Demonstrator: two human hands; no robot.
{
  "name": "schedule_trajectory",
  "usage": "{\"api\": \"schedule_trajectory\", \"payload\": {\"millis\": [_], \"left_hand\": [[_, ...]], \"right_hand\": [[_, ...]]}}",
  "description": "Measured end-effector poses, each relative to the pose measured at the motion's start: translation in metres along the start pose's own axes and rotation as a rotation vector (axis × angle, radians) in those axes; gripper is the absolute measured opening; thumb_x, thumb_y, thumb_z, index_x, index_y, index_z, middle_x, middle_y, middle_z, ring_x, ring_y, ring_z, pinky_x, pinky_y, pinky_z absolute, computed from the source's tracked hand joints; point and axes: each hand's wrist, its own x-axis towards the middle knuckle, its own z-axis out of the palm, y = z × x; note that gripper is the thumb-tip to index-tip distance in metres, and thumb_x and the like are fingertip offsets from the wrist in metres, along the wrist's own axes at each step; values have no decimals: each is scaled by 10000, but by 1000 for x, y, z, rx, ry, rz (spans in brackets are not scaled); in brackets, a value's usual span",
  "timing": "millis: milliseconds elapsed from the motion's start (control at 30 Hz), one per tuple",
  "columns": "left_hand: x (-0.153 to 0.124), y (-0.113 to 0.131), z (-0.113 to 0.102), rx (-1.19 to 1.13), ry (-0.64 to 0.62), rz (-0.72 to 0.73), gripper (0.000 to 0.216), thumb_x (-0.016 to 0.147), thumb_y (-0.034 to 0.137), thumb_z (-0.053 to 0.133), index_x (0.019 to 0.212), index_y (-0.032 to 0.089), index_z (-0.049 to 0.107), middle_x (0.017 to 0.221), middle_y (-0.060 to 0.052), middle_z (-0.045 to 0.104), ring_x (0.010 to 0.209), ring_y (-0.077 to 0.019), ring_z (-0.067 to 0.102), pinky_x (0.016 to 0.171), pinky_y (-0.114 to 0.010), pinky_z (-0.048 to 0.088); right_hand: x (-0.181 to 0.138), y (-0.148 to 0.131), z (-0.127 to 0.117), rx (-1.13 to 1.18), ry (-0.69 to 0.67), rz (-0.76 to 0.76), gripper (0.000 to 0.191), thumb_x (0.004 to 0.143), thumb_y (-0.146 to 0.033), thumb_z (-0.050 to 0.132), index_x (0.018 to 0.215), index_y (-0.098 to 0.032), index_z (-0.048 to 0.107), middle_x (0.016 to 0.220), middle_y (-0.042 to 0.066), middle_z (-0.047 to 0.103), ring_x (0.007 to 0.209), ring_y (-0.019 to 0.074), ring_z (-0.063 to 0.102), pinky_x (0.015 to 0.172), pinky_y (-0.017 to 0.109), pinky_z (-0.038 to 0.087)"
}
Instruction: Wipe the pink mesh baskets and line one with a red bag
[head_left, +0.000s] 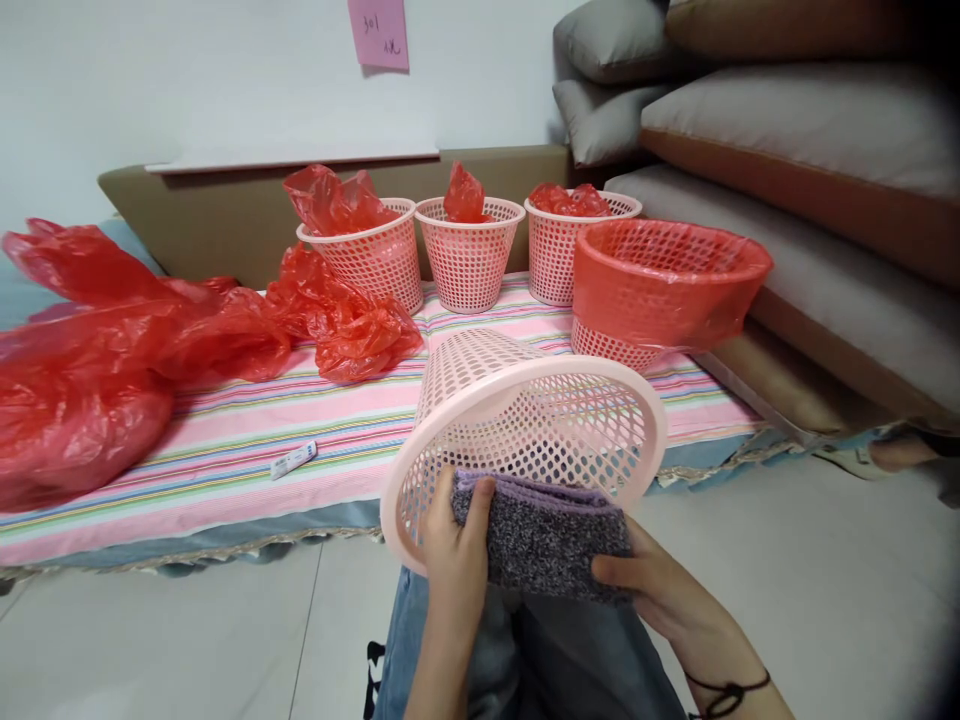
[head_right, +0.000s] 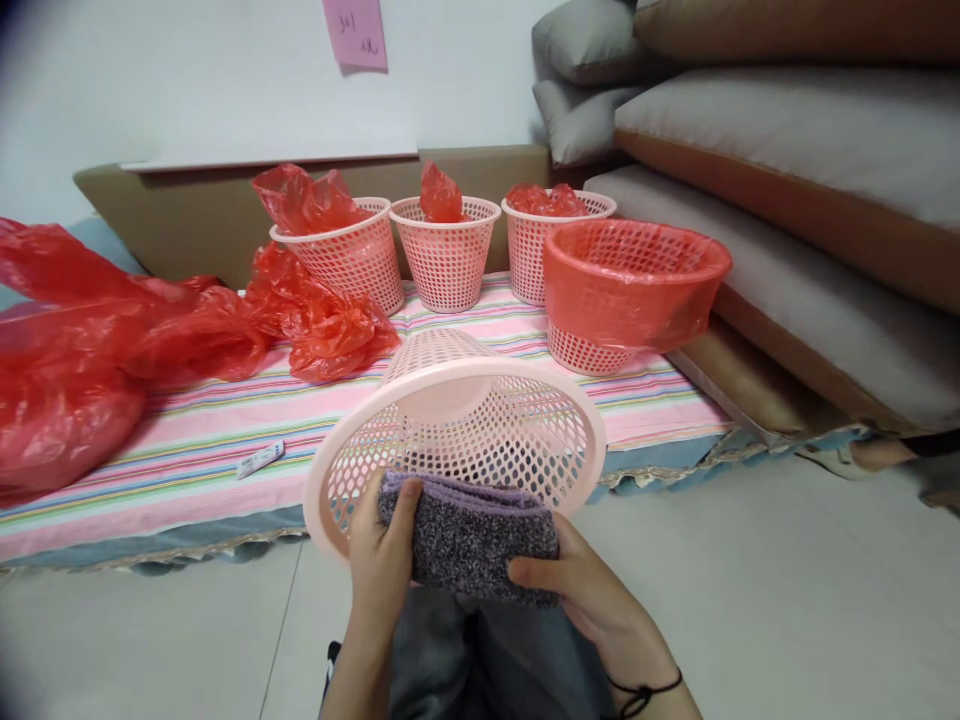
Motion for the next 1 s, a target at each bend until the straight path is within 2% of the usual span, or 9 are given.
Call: {"api": "schedule_trajectory", "payload": {"millis": [100,267,367,433,467,567,700,867,1000], "left_hand": [[-8,2,2,16,35,92,270,960,413,518,818,211,627,753,6,667,733,-177,624,671,-275,451],[-31,-3,-4,86,236,439,291,968,169,452,1174,255,639,1124,-48,708,1064,-212,650,923,-362,486],[-30,-11,-20,262,571,653,296,872,138,610,1125,285,657,1007,-43,687,967,-221,643,932,-402,482],[-19,-18,-34,345,760,600,386,818,171,701,1185,271,629,1028,-65,642,1024,-245,602,961,-435,466],[-13,-22,-40,358,750,535,475,798,198,734,1247,255,593,1100,-89,617,1089,-262,575,968,-448,466],[4,-33,-50,314,518,406,749,748,256,793,1411,243,444,1428,-165,453,1272,-301,493,953,-443,499],[10,-36,-42,111,396,353,703,843,226,705,1465,300,386,1628,-128,254,1466,-292,333,1092,-424,430],[10,-30,-34,13,283,267,419,934,245,574,1352,270,559,1393,-79,599,1272,-233,580,1070,-356,467],[14,-30,-38,22,206,213,333,923,266,562,1246,237,637,1204,-64,705,1132,-229,660,1006,-356,512]], "right_hand": [[3,11,0,34,146,-19,617,485,-420,948,1041,-237,750,1068,113,765,1041,356,696,934,535,543],[11,17,-16,69,281,-76,549,577,-465,900,1055,-245,744,1090,111,763,989,360,718,899,553,564],[16,11,-19,0,302,-160,507,658,-454,870,1097,-237,736,1136,103,752,1057,350,699,932,535,560],[22,6,-15,-51,301,-207,480,672,-433,870,1087,-227,743,1149,93,750,1098,335,684,984,516,536],[26,4,-11,-75,301,-233,475,672,-427,872,1081,-224,744,1153,87,749,1113,328,677,1010,512,520],[44,-1,-1,-167,327,-336,479,673,-424,865,1083,-212,737,1147,76,751,1117,312,673,1050,518,484],[80,-7,13,-410,377,-515,436,751,-435,776,1091,-168,725,1101,93,760,1065,300,688,1027,515,489],[124,-5,29,-946,207,-721,417,871,-292,610,1264,-161,664,1326,122,657,1253,268,592,1115,442,407],[139,7,35,-1406,-122,-489,537,816,-442,723,1270,-160,666,1363,150,625,1313,329,524,1113,453,380]]}}
